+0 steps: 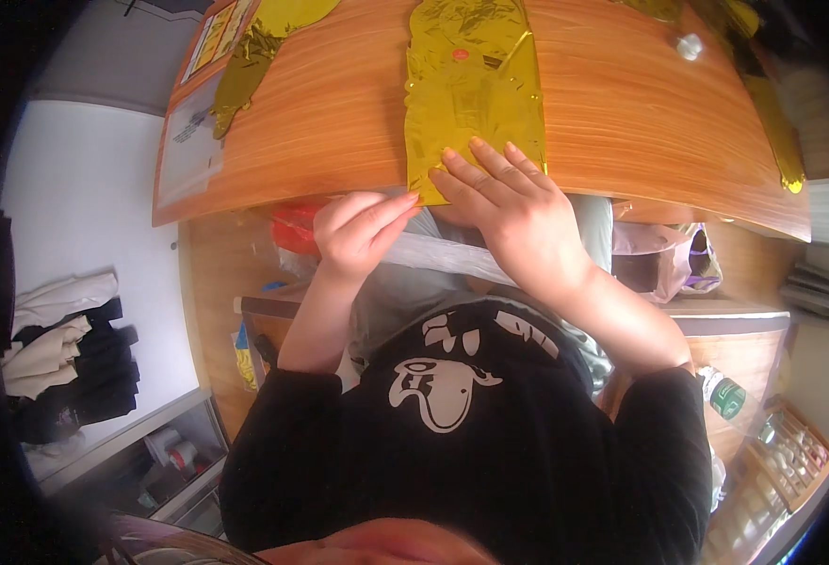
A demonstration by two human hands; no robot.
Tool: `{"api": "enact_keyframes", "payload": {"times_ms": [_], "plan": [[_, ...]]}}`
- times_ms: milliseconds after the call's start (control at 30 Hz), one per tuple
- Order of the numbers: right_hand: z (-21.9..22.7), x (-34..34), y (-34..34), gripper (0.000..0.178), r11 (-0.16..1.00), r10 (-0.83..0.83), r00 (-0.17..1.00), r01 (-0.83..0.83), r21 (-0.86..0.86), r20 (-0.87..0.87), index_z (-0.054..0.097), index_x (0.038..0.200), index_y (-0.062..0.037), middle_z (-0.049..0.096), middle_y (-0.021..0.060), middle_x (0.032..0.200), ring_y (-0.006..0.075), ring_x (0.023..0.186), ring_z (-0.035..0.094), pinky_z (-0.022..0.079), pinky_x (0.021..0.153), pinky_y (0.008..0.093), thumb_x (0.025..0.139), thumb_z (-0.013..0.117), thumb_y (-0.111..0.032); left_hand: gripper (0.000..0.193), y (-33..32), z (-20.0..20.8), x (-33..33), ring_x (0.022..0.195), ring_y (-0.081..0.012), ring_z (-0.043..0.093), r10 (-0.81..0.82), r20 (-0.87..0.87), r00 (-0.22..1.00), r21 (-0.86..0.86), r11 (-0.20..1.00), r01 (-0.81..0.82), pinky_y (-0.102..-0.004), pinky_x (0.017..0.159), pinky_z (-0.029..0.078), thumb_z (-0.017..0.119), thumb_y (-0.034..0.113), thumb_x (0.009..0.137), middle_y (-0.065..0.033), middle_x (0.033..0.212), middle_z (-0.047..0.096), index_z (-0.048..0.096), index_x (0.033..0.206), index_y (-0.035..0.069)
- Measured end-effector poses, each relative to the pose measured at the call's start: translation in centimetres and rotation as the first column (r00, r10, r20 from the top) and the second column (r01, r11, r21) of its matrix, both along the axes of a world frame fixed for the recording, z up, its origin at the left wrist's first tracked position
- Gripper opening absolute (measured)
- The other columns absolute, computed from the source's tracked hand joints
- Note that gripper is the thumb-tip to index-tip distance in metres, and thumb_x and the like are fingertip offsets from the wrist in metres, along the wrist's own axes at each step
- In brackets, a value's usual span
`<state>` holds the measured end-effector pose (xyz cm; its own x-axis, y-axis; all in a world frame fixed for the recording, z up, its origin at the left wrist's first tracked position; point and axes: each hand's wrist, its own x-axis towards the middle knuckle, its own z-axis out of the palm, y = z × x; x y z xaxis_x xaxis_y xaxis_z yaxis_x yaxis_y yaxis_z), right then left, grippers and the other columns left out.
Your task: Folding gold-colored foil balloons at a wooden desk.
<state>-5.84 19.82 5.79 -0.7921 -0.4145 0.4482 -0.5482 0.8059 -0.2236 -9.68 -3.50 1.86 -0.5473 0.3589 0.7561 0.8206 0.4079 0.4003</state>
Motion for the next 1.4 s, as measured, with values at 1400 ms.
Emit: {"api": "enact_keyframes", "payload": {"times_ms": [1400], "plan": [[1.8,0.0,6.9,0.081,0.983,-0.182,0.98,0.183,-0.006,0.079,0.054,0.145,-0.0092,0.059,0.0137,0.141,0.0368,0.136,0.051,0.042,0.114,0.0497,0.07,0.084,-0.012,0.074,-0.7,2.9,0.3,0.119,-0.0235,0.059,0.245,-0.085,0.966,-0.391,0.883,-0.258,-0.0464,0.104,0.044,0.088,0.036,0.069,-0.001,0.131,0.063,0.066,0.138,0.021]]}}
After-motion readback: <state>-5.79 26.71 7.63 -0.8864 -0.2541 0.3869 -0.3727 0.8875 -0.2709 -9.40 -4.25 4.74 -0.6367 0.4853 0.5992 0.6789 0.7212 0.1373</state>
